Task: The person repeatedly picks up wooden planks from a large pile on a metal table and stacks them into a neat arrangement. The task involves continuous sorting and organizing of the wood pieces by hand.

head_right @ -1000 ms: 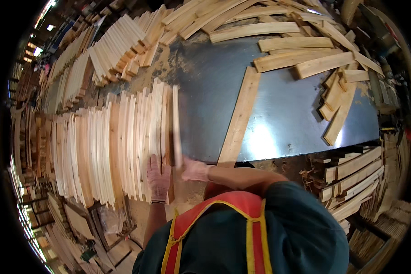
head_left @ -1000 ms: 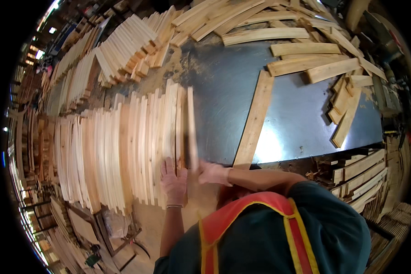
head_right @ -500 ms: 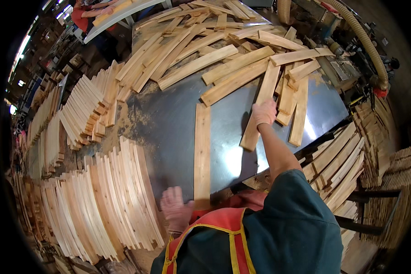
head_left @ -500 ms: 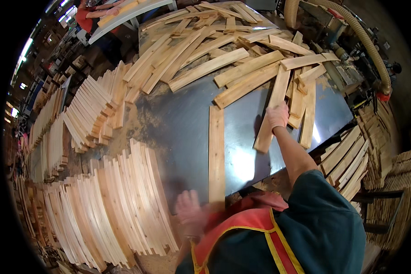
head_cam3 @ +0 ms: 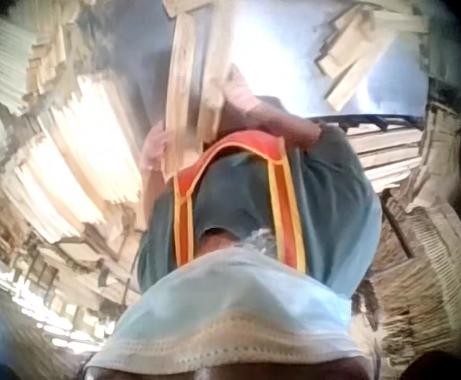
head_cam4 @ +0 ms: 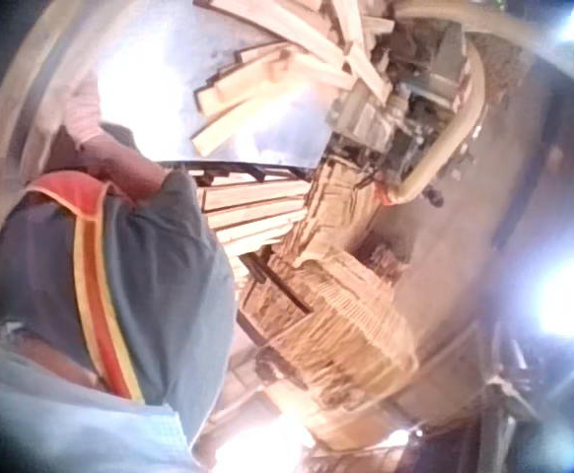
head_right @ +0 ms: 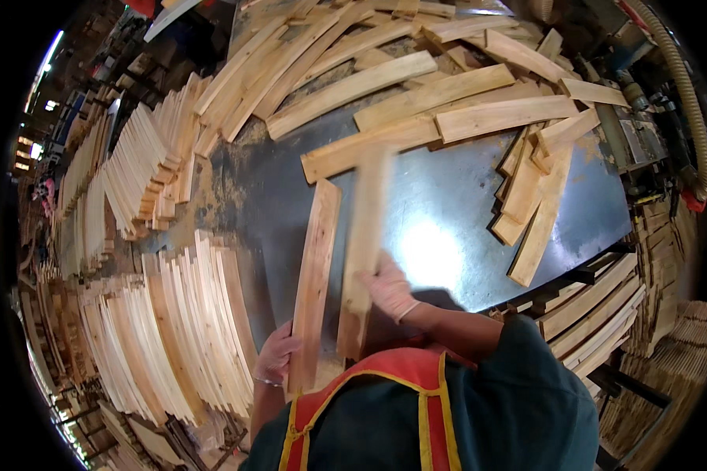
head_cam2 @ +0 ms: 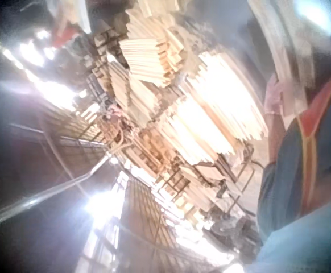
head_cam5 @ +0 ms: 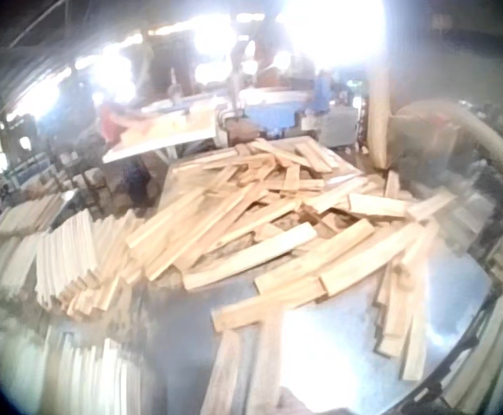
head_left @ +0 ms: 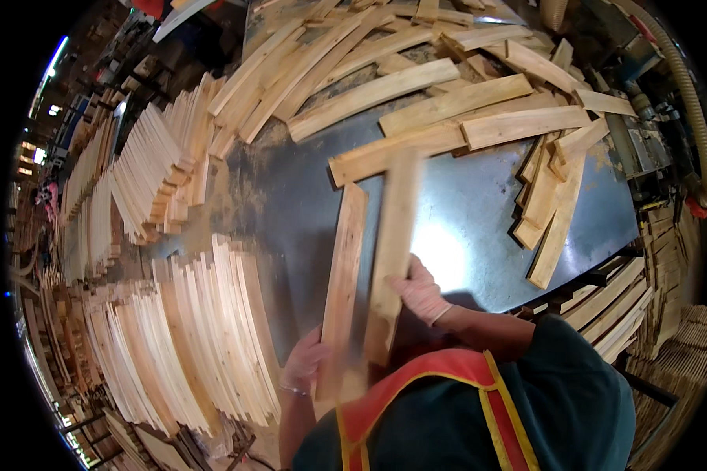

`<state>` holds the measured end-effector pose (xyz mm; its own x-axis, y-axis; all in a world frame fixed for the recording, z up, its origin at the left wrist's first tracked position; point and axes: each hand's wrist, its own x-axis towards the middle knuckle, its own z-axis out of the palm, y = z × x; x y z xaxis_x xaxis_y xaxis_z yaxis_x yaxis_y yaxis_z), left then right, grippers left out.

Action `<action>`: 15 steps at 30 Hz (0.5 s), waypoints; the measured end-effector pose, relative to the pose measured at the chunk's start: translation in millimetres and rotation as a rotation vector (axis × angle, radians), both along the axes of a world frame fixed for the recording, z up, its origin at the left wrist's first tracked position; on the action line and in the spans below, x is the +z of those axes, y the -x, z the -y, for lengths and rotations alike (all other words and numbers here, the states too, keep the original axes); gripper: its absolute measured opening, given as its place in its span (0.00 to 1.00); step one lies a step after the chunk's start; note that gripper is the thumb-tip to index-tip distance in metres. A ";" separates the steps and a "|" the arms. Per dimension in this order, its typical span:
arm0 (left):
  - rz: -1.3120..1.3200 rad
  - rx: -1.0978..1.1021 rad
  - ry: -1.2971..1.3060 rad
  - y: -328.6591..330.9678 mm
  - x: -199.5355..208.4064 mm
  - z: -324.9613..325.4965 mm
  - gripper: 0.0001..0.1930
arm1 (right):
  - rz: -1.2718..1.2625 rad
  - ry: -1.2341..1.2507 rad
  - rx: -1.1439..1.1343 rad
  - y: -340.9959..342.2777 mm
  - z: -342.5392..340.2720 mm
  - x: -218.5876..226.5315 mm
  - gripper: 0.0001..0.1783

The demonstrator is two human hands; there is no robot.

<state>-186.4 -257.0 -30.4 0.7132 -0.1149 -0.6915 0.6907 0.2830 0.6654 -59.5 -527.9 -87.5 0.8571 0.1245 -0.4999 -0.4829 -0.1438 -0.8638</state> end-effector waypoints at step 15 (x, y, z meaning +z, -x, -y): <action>0.125 0.504 -0.124 21.2 35.3 -62.2 0.23 | 0.196 0.319 0.528 35.7 -127.3 -19.0 0.47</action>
